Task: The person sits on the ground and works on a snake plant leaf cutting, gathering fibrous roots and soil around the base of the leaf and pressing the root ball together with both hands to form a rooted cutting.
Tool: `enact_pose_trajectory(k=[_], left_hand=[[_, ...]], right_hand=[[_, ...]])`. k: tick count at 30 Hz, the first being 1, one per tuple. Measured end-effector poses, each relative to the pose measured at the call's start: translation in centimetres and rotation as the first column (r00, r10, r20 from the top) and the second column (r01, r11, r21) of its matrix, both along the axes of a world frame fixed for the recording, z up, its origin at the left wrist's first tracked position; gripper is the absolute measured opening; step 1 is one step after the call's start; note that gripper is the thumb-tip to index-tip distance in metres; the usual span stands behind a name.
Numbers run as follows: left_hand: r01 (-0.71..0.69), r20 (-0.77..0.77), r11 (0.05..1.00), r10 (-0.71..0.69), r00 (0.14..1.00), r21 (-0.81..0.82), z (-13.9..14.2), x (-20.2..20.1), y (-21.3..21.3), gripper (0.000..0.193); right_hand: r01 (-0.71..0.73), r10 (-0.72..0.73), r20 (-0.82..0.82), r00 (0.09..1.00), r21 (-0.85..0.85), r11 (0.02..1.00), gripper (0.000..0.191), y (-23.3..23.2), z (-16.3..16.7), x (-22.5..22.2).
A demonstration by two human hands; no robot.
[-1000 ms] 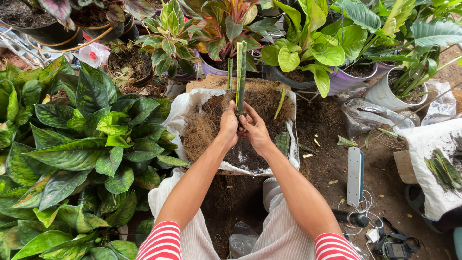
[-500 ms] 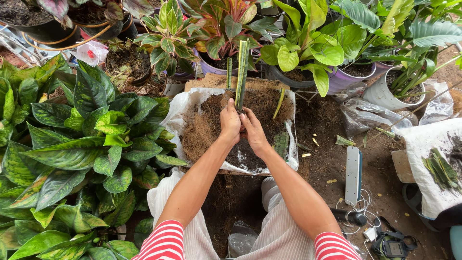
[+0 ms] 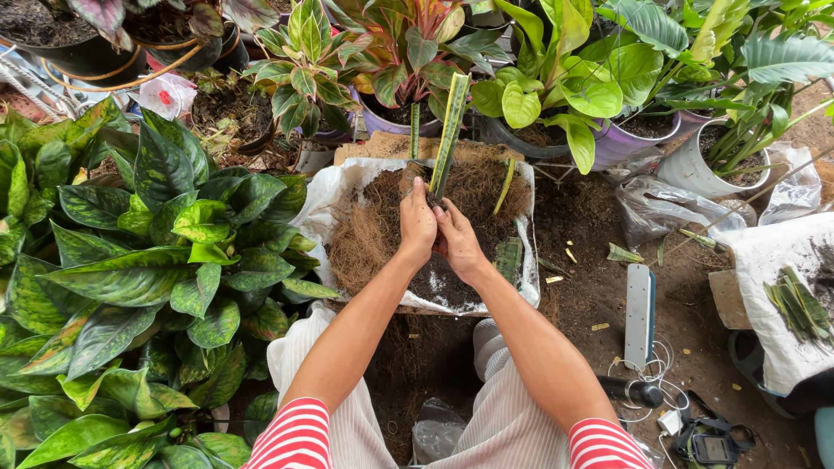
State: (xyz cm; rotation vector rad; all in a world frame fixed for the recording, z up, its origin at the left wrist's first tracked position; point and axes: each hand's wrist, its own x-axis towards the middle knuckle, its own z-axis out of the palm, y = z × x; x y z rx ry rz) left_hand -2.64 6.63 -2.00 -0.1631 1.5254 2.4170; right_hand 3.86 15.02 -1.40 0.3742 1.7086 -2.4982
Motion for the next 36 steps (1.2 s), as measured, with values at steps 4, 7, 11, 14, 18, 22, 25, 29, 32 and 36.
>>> enact_pose_trajectory(k=[4, 7, 11, 14, 18, 22, 25, 29, 32, 36], left_hand=[[-0.011, -0.062, 1.0, 0.01, 0.998, -0.011, 0.0, 0.1, 0.1, 0.051], [-0.001, 0.04, 0.998, -0.002, 0.999, 0.064, 0.3, -0.1, -0.1, 0.051], [-0.011, 0.177, 0.979, -0.025, 0.984, 0.201, 0.8, -0.1, -0.6, 0.065], [0.012, 0.168, 0.971, -0.053, 0.984, 0.24, 0.8, 0.2, -0.6, 0.077], [-0.006, 0.21, 0.983, -0.034, 0.977, 0.184, 0.5, 0.3, -0.3, 0.075], [-0.015, 0.206, 0.98, -0.027, 0.978, 0.196, 0.2, -0.1, -0.4, 0.075], [0.008, 0.216, 0.967, -0.065, 0.974, 0.253, 0.1, -0.2, -0.5, 0.074], [0.047, 0.224, 0.97, -0.102, 0.969, 0.238, 0.1, 0.0, -0.6, 0.072], [0.017, 0.262, 0.978, -0.072, 0.962, 0.207, 0.4, -0.2, -0.5, 0.063], [0.032, 0.257, 0.98, -0.082, 0.963, 0.195, 0.5, -0.1, -1.0, 0.064]], right_hand=[[0.046, -0.033, -0.096, 0.995, 0.139, 0.989, 0.041, -0.2, 0.3, 0.1], [0.065, -0.043, -0.106, 0.993, 0.213, 0.975, 0.041, -0.6, 0.5, -0.1], [0.007, -0.004, -0.05, 0.999, 0.06, 0.998, 0.044, -0.7, 0.8, -0.3], [0.051, -0.033, -0.107, 0.994, 0.175, 0.983, 0.045, -0.7, 0.8, -0.1], [0.105, -0.077, -0.122, 0.99, 0.246, 0.963, 0.043, -0.9, 0.8, 0.0], [0.046, -0.02, -0.106, 0.994, 0.251, 0.967, 0.045, -0.8, 1.6, -0.3], [0.008, -0.01, 0.013, 1.0, 0.15, 0.989, 0.049, -0.5, 2.0, -0.3], [0.021, -0.012, -0.046, 0.999, 0.188, 0.982, 0.055, -0.2, 1.7, -0.1], [0.044, -0.027, -0.106, 0.994, 0.162, 0.986, 0.055, -0.3, 1.1, 0.1], [-0.008, 0.012, -0.034, 0.999, 0.119, 0.993, 0.057, -0.3, 0.8, -0.1]])
